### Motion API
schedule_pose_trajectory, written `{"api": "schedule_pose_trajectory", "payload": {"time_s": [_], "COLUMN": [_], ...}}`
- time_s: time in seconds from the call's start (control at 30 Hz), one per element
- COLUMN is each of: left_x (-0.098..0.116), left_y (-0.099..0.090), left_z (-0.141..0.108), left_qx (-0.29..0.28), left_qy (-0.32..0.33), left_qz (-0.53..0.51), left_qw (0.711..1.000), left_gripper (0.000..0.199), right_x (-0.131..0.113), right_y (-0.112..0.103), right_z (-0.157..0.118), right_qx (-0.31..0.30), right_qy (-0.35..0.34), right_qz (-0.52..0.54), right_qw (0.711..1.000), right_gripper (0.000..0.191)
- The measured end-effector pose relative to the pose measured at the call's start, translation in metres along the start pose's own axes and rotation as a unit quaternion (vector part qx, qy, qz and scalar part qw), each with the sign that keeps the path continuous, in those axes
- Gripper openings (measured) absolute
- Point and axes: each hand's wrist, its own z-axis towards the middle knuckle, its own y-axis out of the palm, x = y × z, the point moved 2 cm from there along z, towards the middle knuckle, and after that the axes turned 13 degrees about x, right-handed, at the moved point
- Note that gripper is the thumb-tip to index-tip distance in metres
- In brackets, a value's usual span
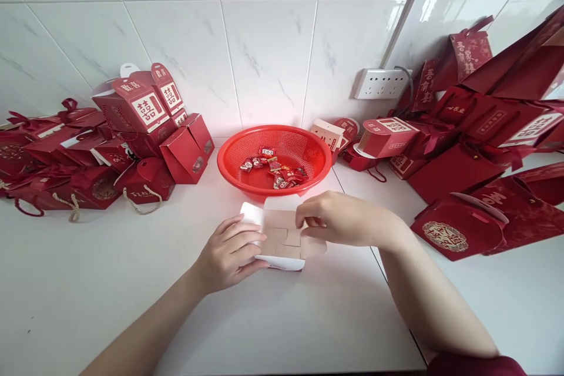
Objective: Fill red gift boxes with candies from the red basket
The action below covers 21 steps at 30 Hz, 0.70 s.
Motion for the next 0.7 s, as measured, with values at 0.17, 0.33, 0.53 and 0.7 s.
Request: {"api": "schedule_pose_trajectory", "payload": {"time_s": [0.17,0.33,0.53,0.7], "left_x": [-0.002,-0.003,-0.002,0.002], "left_y": [0.006,0.006,0.006,0.013], "left_z": [-0.004,-0.006,-0.006,-0.013], "left_qx": [0.010,-0.002,-0.037,-0.045], "left_qy": [-0.032,-0.084,-0.127,-0.116], "left_qz": [-0.013,-0.064,-0.113,-0.155], "left_qw": [0.999,0.994,0.985,0.980], "left_gripper": [0.021,0.020,0.019,0.028], "right_x": [0.023,0.026,0.021,0.016], "right_y": [0.008,0.017,0.024,0.030], "right_z": [-0.003,0.004,0.011,0.014], "right_qx": [-0.103,-0.109,-0.122,-0.131], "right_qy": [0.094,0.053,0.004,-0.036], "right_qz": [0.004,0.023,0.011,0.029], "right_qw": [0.990,0.992,0.993,0.990], "right_gripper": [0.011,0.036,0.026,0.025]}}
